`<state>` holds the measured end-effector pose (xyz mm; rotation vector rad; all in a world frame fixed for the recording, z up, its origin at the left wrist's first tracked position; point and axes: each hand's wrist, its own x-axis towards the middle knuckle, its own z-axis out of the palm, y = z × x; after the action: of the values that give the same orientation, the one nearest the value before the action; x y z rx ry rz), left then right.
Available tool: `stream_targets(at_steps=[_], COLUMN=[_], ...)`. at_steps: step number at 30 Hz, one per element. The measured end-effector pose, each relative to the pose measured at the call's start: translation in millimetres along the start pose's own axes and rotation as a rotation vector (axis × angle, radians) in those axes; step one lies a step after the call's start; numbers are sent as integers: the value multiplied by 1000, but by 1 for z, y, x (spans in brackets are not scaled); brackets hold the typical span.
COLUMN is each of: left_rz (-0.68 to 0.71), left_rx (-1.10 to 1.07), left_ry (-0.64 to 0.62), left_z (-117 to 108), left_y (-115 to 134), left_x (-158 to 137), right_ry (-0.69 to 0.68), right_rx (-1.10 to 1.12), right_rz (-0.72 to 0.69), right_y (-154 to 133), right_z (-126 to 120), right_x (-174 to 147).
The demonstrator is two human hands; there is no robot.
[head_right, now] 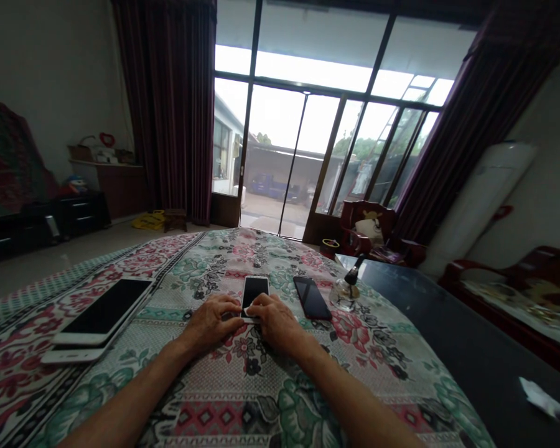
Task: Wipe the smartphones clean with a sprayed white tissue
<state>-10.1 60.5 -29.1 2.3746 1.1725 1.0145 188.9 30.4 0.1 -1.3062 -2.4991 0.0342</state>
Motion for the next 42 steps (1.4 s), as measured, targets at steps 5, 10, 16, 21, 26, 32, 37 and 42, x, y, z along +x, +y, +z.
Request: stream_targets(at_steps=[5, 10, 16, 21, 26, 32, 37, 42], left_rz=[2, 5, 10, 14, 12, 22, 21, 29], left_rx=[10, 25, 33, 27, 25, 20, 23, 41], left_ry=[-13, -14, -14, 1, 16, 7, 9, -6], left_z=[3, 1, -2, 0, 1, 1, 1, 2], left_y=[-3, -1, 2, 1, -1, -1, -3, -5], left_x=[1, 1, 1, 1, 0, 1, 1, 1], right_ry=[28, 28, 34, 37, 58, 96, 70, 45], right_rx=[5, -60, -46, -20, -11, -6, -1, -9], right_rz=[47, 161, 249, 252, 163, 61, 29, 15], right_y=[8, 33, 62, 69, 57, 37, 21, 12], right_z=[5, 10, 13, 14, 10, 6, 1, -6], right_x=[9, 44, 71, 74, 50, 10, 0, -2])
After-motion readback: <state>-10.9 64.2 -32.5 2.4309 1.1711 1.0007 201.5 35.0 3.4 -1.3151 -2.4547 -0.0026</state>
